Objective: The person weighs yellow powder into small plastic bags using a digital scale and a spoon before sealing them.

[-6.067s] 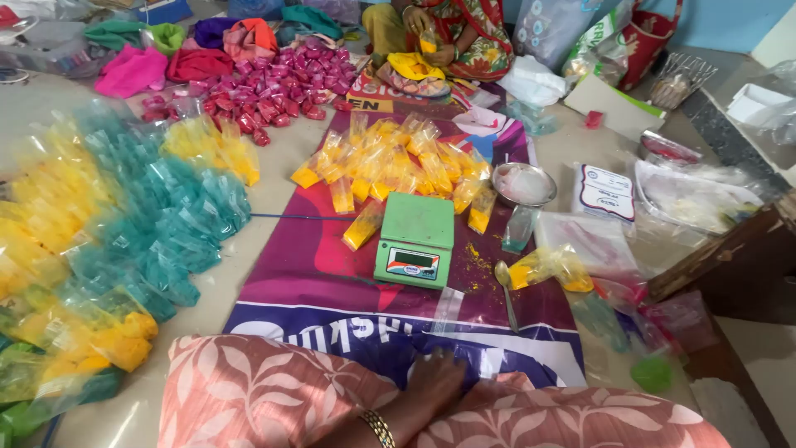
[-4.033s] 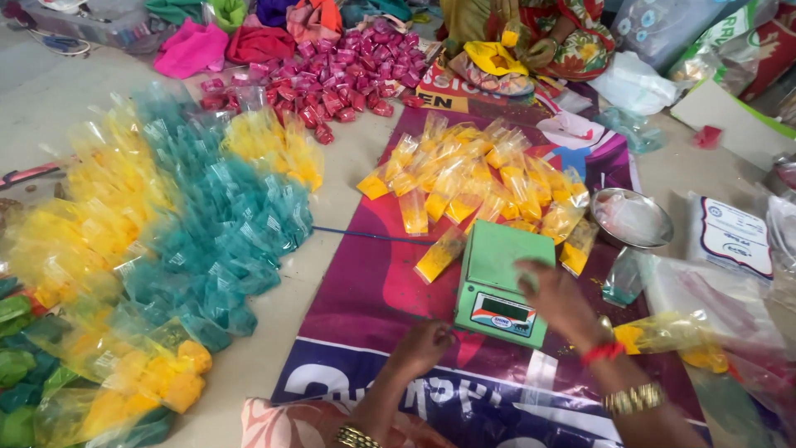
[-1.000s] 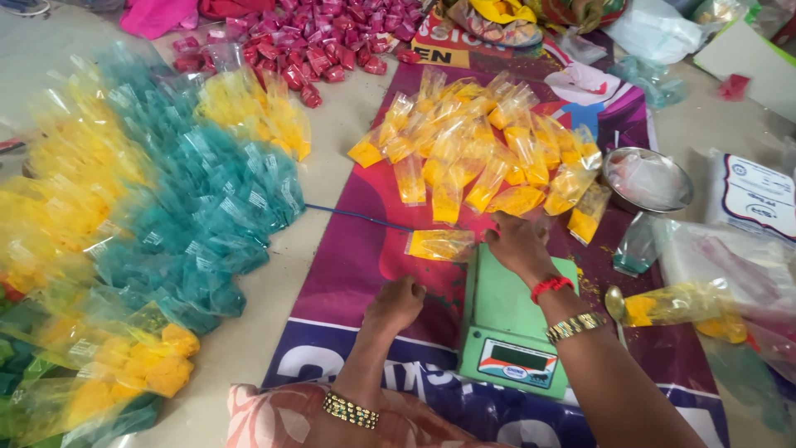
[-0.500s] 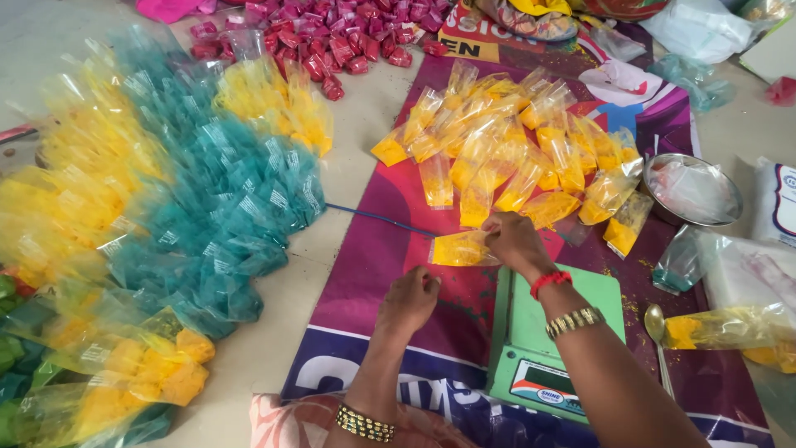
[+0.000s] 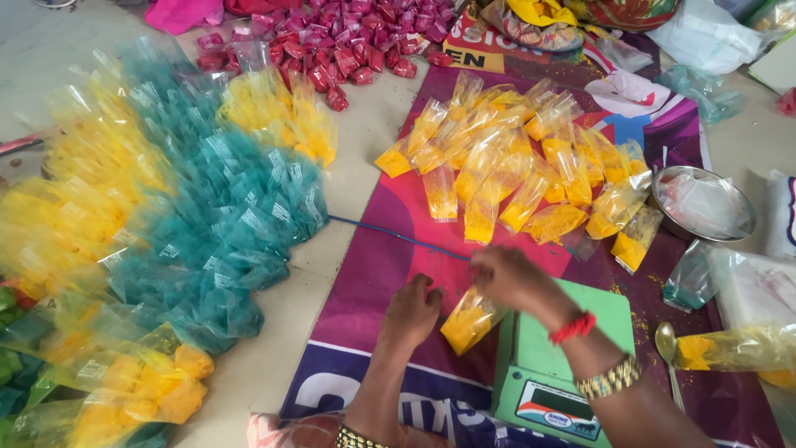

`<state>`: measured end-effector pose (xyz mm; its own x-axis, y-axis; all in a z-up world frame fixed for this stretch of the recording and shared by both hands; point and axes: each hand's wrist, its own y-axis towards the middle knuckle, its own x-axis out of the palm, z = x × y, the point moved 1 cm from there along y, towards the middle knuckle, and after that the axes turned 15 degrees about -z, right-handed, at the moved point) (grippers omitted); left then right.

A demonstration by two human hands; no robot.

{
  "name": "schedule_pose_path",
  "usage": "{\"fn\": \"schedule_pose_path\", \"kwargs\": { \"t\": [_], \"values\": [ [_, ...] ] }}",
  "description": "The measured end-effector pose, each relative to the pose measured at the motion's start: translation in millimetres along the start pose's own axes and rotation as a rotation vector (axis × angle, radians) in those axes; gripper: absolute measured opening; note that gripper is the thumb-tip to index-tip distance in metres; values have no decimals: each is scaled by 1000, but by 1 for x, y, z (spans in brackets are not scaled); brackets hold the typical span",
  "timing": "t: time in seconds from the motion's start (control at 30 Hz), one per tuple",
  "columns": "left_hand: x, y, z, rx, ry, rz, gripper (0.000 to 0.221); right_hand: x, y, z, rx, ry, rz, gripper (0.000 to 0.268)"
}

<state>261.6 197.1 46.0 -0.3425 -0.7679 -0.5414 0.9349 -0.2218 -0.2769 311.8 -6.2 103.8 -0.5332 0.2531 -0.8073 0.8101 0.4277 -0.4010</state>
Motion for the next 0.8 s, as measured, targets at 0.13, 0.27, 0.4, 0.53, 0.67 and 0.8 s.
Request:
{"fn": "schedule_pose_path", "kwargs": {
  "t": [0.13, 0.27, 0.4, 0.53, 0.67, 0.8],
  "values": [
    [11, 6, -7, 40, -4, -58, 40, -39, 60, 55, 16, 0, 263, 47],
    [22, 16, -19, 107, -23, -65, 37, -52, 118, 99, 55, 79, 386, 81],
    [24, 21, -25, 116, -37, -80, 37, -44, 154, 95, 49, 203, 319, 99],
    [24, 20, -22, 106, -76, -106, 39, -35, 166, 57, 262, 263, 192, 107],
    [20, 18, -16, 76, -88, -140, 41, -24, 173, 24, 361, 150, 249, 91],
    [17, 13, -11, 64, -80, -115, 41, -1, 198, 40, 416, 93, 278, 65]
  ]
}}
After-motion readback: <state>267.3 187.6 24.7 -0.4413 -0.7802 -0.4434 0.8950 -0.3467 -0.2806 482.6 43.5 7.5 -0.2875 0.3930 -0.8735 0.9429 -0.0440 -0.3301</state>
